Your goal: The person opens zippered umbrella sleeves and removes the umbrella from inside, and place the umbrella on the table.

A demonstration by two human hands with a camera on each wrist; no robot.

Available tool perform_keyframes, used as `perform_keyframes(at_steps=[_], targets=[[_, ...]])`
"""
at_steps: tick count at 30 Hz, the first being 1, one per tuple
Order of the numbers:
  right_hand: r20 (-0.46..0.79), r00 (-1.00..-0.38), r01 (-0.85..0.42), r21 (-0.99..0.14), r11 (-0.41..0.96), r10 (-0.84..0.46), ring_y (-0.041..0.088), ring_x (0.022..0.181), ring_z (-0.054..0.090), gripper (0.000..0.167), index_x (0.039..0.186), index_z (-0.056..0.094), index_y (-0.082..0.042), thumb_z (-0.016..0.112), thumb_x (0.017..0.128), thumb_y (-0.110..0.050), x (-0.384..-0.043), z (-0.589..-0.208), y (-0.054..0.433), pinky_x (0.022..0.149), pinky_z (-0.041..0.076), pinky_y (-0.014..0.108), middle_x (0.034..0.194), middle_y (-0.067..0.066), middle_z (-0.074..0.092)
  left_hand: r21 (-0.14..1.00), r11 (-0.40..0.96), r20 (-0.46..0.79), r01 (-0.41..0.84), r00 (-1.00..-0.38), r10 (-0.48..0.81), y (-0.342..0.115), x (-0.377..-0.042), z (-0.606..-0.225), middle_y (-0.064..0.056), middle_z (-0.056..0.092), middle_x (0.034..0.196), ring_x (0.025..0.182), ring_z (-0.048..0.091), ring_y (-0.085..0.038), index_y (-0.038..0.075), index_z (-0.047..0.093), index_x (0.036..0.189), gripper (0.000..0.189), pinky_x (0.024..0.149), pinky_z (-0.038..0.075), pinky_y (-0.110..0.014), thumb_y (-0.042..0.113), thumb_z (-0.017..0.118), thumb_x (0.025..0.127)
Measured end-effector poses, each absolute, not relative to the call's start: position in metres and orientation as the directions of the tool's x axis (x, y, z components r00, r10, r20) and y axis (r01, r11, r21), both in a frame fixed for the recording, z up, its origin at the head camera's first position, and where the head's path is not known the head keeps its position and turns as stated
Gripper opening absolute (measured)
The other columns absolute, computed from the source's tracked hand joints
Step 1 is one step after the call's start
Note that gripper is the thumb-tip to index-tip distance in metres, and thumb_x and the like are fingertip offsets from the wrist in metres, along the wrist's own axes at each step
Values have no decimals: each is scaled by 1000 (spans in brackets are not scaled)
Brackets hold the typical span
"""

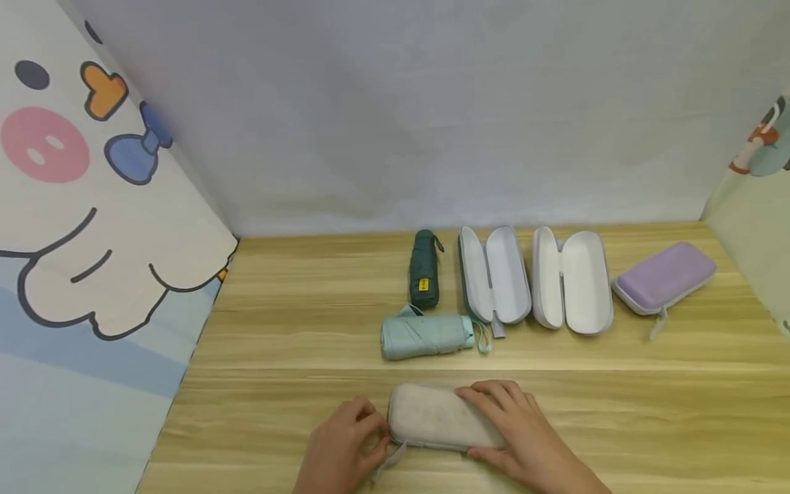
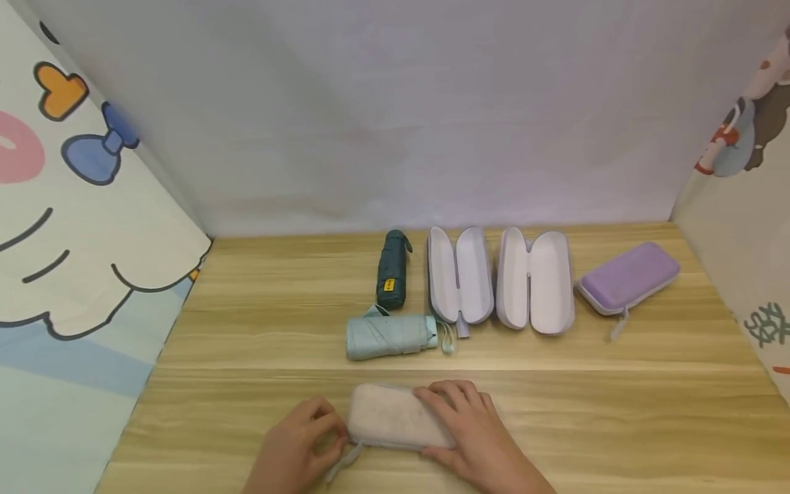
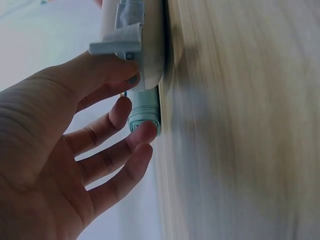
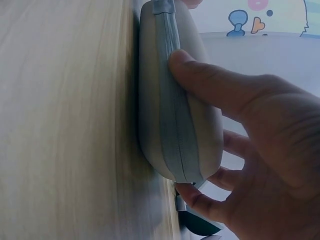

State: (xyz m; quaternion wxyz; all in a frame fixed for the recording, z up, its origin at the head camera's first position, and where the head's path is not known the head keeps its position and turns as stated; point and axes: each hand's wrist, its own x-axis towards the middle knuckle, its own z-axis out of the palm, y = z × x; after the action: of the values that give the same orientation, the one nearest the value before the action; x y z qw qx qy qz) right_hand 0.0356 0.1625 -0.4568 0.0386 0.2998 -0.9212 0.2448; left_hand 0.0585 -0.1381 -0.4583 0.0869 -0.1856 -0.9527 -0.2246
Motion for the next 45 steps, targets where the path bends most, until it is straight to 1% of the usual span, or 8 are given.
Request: perform_keyframes(at_steps=[6,9,14,17,25,33,39,45], targets=[[221,-808,-584,-428,690,-547,15,120,54,80,148,55,-28,90,77,-44,36,-455,164,92,47,43,136,-9,59,317,829,331,460,-873,358,-142,51,-458,13,57,83,71,47,3,25,70,74,28,59,44,-14,12,93,65],[214,-800,-591,-437,678,-560,16,120,54,79,148,56,-28,88,79,-44,36,-454,165,92,47,44,135,-8,59,277,831,360,482,-854,375,-144,48,-459,12,59,84,71,50,1,24,71,75,26,60,44,-16,12,92,65],[223,-785,-610,-439,660,-578,16,119,55,78,148,57,-27,89,78,-43,36,-454,165,92,48,45,134,-8,60,256,828,384,498,-839,386,-146,44,-459,10,61,85,71,53,-1,23,72,77,25,60,46,-18,13,92,65],[231,-780,-617,-439,653,-582,16,119,55,79,147,57,-27,89,77,-42,35,-454,164,91,47,43,134,-9,61,237,827,395,510,-828,398,-146,39,-458,9,61,85,71,54,-2,22,72,77,25,61,47,-19,12,92,65],[226,-775,-621,-449,643,-591,16,120,55,79,149,55,-29,88,78,-42,35,-454,165,90,46,39,135,-10,61,211,826,368,522,-826,428,-146,23,-453,8,60,85,70,51,-3,20,74,79,22,59,44,-17,13,93,70],[229,-771,-626,-445,640,-595,16,119,55,78,148,56,-28,88,78,-43,35,-454,167,88,46,38,133,-10,61,188,790,373,584,-786,493,-146,9,-455,8,59,87,73,52,-6,21,73,81,21,61,45,-20,18,93,74],[237,-772,-626,-440,644,-589,15,119,55,78,147,57,-27,88,77,-42,34,-453,166,88,46,37,133,-10,61,185,778,352,601,-780,518,-144,1,-456,9,60,89,75,53,-5,23,74,83,19,61,44,-19,20,92,78],[238,-770,-629,-435,644,-592,16,119,55,78,147,57,-27,88,76,-42,34,-453,166,89,46,38,132,-10,61,190,736,357,650,-744,565,-143,-9,-456,6,61,92,78,56,-8,22,75,83,19,65,49,-23,20,93,77]])
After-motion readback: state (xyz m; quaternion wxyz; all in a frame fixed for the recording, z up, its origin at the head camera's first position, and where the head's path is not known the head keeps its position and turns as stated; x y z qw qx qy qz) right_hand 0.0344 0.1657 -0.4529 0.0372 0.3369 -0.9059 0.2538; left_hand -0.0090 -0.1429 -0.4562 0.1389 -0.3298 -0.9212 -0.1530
